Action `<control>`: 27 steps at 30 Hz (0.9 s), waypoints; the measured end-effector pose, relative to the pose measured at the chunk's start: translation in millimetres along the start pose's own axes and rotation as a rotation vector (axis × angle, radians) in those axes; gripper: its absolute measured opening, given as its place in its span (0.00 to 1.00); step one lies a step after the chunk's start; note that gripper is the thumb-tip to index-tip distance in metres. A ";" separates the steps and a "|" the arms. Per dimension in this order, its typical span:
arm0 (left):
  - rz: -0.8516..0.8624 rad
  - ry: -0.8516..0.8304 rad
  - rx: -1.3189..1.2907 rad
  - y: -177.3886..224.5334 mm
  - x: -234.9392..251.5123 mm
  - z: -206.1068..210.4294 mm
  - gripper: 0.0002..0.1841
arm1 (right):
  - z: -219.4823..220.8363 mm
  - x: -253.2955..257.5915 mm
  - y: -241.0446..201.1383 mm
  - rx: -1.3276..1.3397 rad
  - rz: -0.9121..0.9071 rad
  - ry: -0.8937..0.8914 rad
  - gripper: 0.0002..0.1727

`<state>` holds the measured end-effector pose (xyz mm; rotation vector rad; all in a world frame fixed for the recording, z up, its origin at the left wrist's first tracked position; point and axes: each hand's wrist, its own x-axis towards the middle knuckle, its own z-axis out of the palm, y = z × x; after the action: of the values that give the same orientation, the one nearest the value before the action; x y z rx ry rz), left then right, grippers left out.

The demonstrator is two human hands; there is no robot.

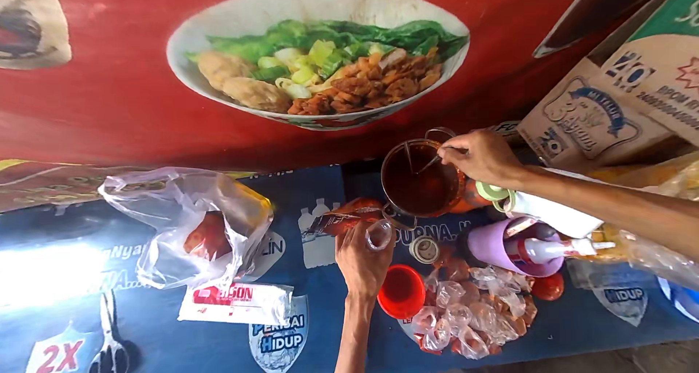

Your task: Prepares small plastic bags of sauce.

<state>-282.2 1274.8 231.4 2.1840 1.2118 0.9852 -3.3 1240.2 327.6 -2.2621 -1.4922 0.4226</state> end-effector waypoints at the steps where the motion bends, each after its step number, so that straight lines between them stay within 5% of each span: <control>1: -0.005 0.002 0.005 -1.6 -0.8 1.0 0.17 | 8.2 6.1 4.1 -0.011 -0.013 -0.004 0.16; 10: -0.033 -0.012 0.012 -7.8 0.0 4.7 0.16 | 57.4 27.3 18.4 0.201 0.122 -0.154 0.15; 19: 0.000 -0.014 0.009 -6.0 9.1 6.7 0.16 | 34.6 42.5 22.0 0.429 0.593 -0.205 0.10; 27: 0.017 -0.017 0.037 -0.3 23.9 11.5 0.17 | 16.2 40.7 24.5 0.534 0.682 -0.178 0.09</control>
<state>-265.0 1295.0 232.6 2.2308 1.2147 0.9564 24.7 1271.7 300.3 -2.2450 -0.5144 1.0907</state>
